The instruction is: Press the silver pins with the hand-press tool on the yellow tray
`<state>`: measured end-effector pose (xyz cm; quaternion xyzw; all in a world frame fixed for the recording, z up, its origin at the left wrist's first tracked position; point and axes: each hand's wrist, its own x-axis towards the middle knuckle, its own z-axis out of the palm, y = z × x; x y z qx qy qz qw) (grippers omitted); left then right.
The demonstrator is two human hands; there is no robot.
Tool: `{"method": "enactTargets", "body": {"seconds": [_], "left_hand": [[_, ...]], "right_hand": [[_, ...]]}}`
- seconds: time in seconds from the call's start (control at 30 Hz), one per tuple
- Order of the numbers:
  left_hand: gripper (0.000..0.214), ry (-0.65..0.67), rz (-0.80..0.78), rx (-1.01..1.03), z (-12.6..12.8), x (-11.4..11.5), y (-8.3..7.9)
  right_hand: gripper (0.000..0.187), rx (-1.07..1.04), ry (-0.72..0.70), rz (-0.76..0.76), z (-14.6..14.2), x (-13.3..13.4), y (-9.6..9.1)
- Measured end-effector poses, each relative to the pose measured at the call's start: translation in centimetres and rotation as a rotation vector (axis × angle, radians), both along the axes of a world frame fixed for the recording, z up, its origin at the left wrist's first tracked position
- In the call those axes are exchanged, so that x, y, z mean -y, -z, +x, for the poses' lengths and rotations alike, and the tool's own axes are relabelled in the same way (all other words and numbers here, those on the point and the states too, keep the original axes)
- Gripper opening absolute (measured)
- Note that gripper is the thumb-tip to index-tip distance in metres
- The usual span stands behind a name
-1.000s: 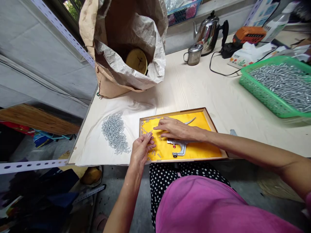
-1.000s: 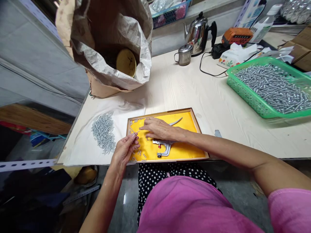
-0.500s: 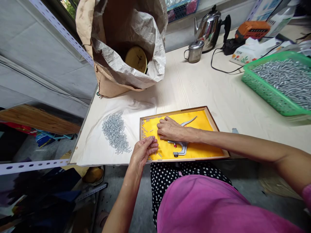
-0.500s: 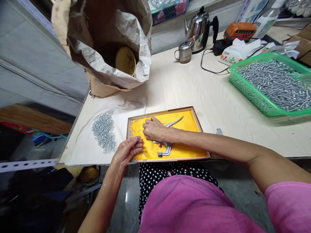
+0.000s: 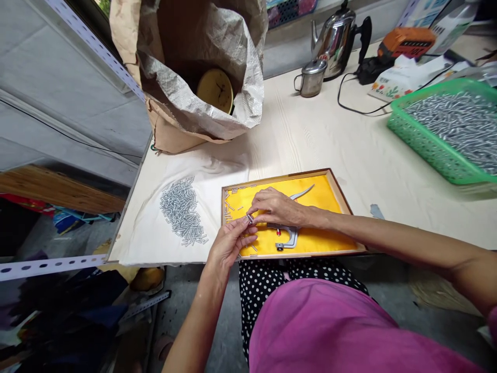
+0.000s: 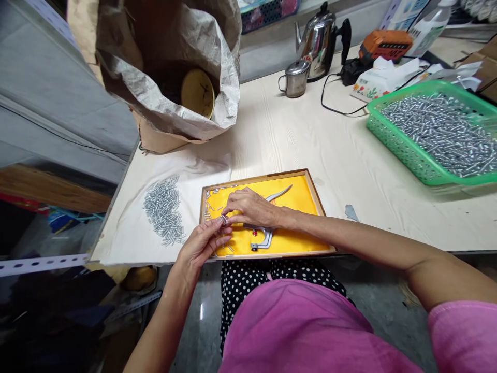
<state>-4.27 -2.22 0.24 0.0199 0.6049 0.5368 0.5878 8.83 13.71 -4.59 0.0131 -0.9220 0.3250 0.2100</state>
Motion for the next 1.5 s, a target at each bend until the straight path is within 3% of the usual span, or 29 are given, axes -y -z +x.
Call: {"method": "enactTargets", "body": {"seconds": [0.7,0.83,0.93,1.03,1.1,1.23,1.5], "left_hand": [[0.024,-0.085,-0.004,-0.116,1.2,-0.8,-1.1],[0.023,-0.101,0.016,-0.334,-2.1,0.0,-1.3],[0.014,-0.054,-0.097,-0.834,-5.9,0.6,-0.8],[0.012,0.189,-0.333,-1.326,-8.7,0.8,0.2],[0.017,0.377,-0.43,-1.493,-9.6,0.7,1.0],[0.022,0.551,-0.4,-1.583,-10.4,0.8,2.4],[0.019,0.437,-0.258,-1.344,-13.1,0.6,2.7]], "right_hand": [[0.053,-0.08,0.055,0.156,0.3,1.1,-0.4],[0.061,-0.088,0.062,0.163,0.2,1.3,-1.5],[0.05,-0.091,0.081,0.16,0.3,1.3,-2.3],[0.036,-0.086,0.071,0.161,0.6,1.3,-2.7],[0.033,-0.084,0.069,0.169,1.0,1.5,-2.7],[0.031,-0.089,0.098,0.182,2.3,1.8,-2.5],[0.027,-0.069,0.19,0.06,5.2,1.3,-1.9]]}}
